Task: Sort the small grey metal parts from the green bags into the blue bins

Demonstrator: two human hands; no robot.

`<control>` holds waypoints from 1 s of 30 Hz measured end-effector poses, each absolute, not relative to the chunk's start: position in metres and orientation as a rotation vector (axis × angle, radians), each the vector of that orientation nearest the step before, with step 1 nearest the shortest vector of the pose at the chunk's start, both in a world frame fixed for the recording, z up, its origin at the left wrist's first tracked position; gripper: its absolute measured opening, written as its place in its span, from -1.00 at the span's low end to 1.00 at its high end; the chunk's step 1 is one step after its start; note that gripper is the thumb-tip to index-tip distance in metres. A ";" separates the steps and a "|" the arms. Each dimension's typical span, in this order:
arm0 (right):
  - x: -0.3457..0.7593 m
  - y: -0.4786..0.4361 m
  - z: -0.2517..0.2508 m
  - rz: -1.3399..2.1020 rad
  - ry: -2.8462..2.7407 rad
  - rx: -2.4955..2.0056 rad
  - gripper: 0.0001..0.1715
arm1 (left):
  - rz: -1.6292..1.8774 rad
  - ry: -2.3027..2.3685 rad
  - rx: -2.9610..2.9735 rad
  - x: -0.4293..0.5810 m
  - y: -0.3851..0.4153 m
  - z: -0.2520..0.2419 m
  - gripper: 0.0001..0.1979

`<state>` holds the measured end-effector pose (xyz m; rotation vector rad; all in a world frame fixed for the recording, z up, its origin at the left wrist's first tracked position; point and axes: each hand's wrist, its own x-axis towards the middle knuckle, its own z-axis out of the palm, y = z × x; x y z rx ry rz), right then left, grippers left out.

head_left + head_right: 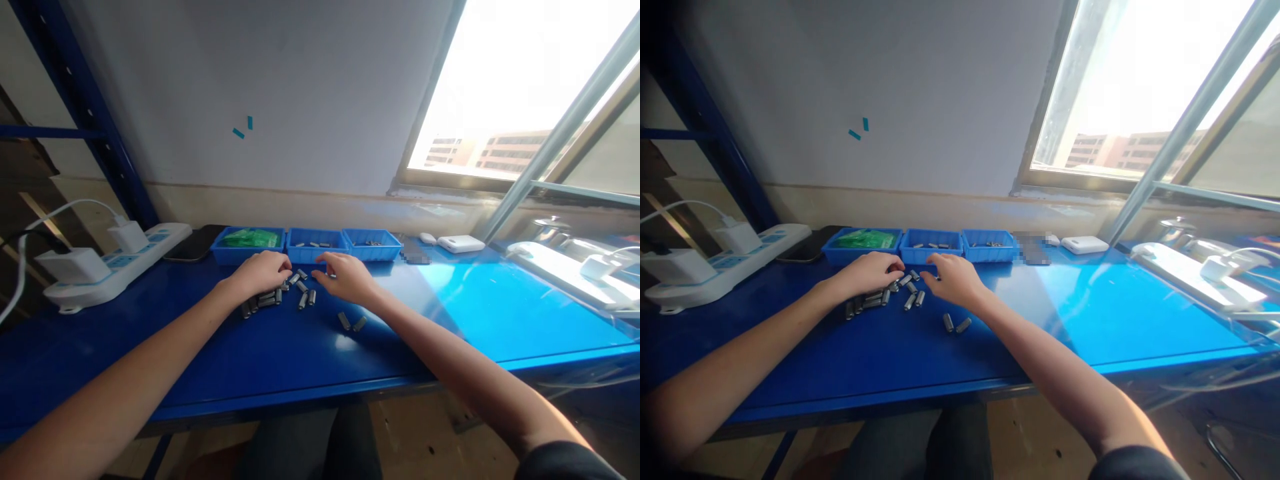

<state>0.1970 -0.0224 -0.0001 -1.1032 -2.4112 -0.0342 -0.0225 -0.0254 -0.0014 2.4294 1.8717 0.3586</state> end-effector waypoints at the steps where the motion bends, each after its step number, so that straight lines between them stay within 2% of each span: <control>1: 0.195 -0.025 -0.004 -0.001 -2.433 -1.088 -0.68 | 0.357 1.879 2.414 -0.022 -0.025 -0.001 -0.73; 7: 0.190 -0.025 -0.009 0.025 -2.439 -0.942 -0.66 | 0.537 1.831 2.427 -0.016 -0.032 0.009 -0.65; 14: 0.189 -0.026 -0.011 0.037 -2.428 -0.873 -0.74 | 0.251 1.883 2.432 -0.026 -0.036 0.008 -0.77; 18: 0.186 -0.023 -0.015 0.029 -2.378 -0.804 -0.73 | 0.501 1.652 2.379 -0.016 -0.036 0.001 -0.77; 25: 0.190 -0.027 -0.008 -0.058 -2.140 -0.563 -0.90 | 1.031 1.205 2.087 -0.003 -0.040 0.008 -0.65; 27: 0.194 -0.031 0.001 -0.152 -2.035 -0.508 -0.92 | 1.042 1.202 2.066 -0.004 -0.041 0.010 -0.62; 30: 0.204 -0.028 0.019 -0.311 -1.763 -0.457 -0.97 | 0.842 1.347 2.232 -0.011 -0.042 0.012 -0.63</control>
